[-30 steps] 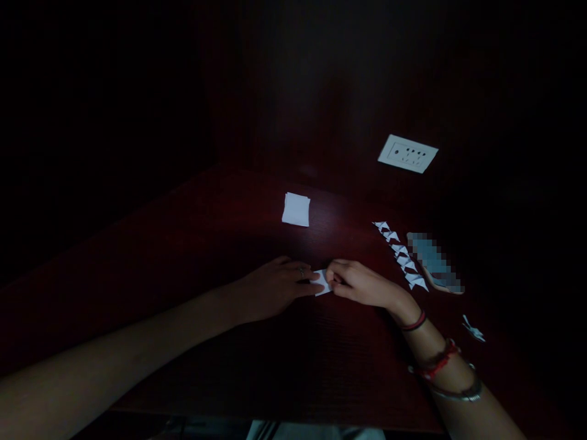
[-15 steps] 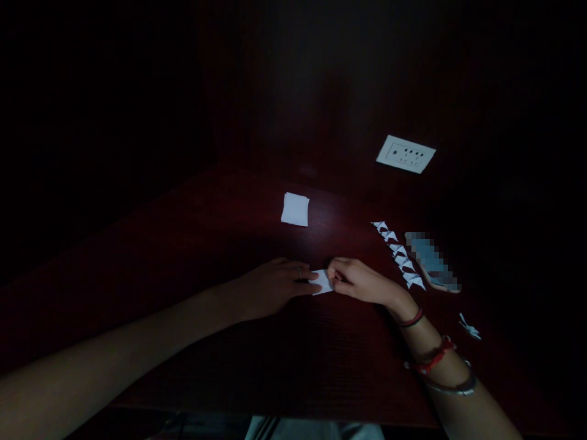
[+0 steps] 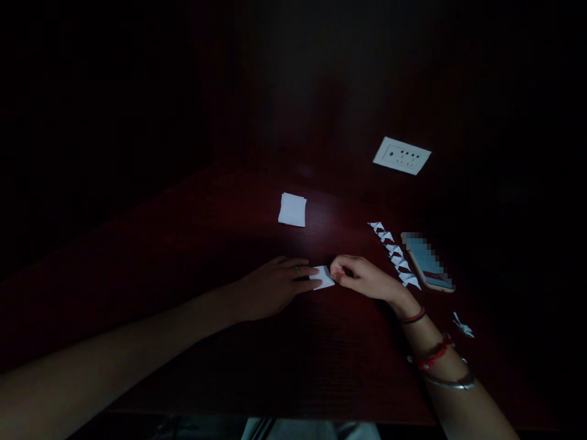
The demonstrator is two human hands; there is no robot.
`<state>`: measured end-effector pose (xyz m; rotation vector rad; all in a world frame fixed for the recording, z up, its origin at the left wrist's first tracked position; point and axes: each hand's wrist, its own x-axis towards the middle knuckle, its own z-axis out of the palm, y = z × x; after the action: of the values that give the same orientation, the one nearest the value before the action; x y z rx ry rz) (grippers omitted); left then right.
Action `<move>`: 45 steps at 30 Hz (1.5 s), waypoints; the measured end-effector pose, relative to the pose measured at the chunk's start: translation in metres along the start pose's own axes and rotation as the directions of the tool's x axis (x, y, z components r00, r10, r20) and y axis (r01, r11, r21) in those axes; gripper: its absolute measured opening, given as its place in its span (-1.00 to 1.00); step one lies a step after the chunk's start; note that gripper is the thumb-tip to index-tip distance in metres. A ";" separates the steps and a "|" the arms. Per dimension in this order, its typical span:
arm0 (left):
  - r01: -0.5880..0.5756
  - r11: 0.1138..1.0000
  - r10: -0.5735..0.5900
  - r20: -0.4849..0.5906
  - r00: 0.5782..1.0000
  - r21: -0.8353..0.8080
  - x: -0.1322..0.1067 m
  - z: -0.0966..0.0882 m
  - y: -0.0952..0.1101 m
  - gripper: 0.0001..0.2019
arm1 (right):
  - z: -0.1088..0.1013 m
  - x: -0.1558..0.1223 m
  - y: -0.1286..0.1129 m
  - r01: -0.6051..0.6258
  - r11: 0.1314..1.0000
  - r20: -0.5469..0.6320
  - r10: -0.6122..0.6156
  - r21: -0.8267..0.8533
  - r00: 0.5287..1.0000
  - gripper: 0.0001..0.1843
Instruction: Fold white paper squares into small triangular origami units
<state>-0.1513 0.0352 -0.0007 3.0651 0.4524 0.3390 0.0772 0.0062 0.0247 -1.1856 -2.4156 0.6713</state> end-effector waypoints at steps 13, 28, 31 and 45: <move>-0.178 0.983 0.184 -0.182 0.966 0.045 0.050 -0.003 0.048 -0.71 | -0.049 -0.074 -0.014 -0.187 0.967 -0.092 0.173 -0.176 0.981 -0.94; -0.279 0.960 0.265 -0.253 0.931 -0.021 0.205 0.053 0.149 -0.82 | -0.086 -0.225 0.033 -0.643 0.705 -0.262 0.588 -0.299 0.766 -0.86; -0.290 0.957 0.279 -0.246 0.928 -0.008 0.209 0.056 0.153 -0.80 | -0.086 -0.228 0.035 -0.648 0.706 -0.276 0.587 -0.286 0.761 -0.83; -0.089 0.993 0.077 -0.149 0.986 -0.075 0.077 -0.012 -0.005 -0.76 | -0.045 -0.070 0.018 -0.259 0.935 -0.123 0.235 -0.243 0.964 -0.88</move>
<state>-0.0831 0.0623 0.0272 2.9970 0.3069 0.5724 0.1527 -0.0291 0.0439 -1.6086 -2.3497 0.3661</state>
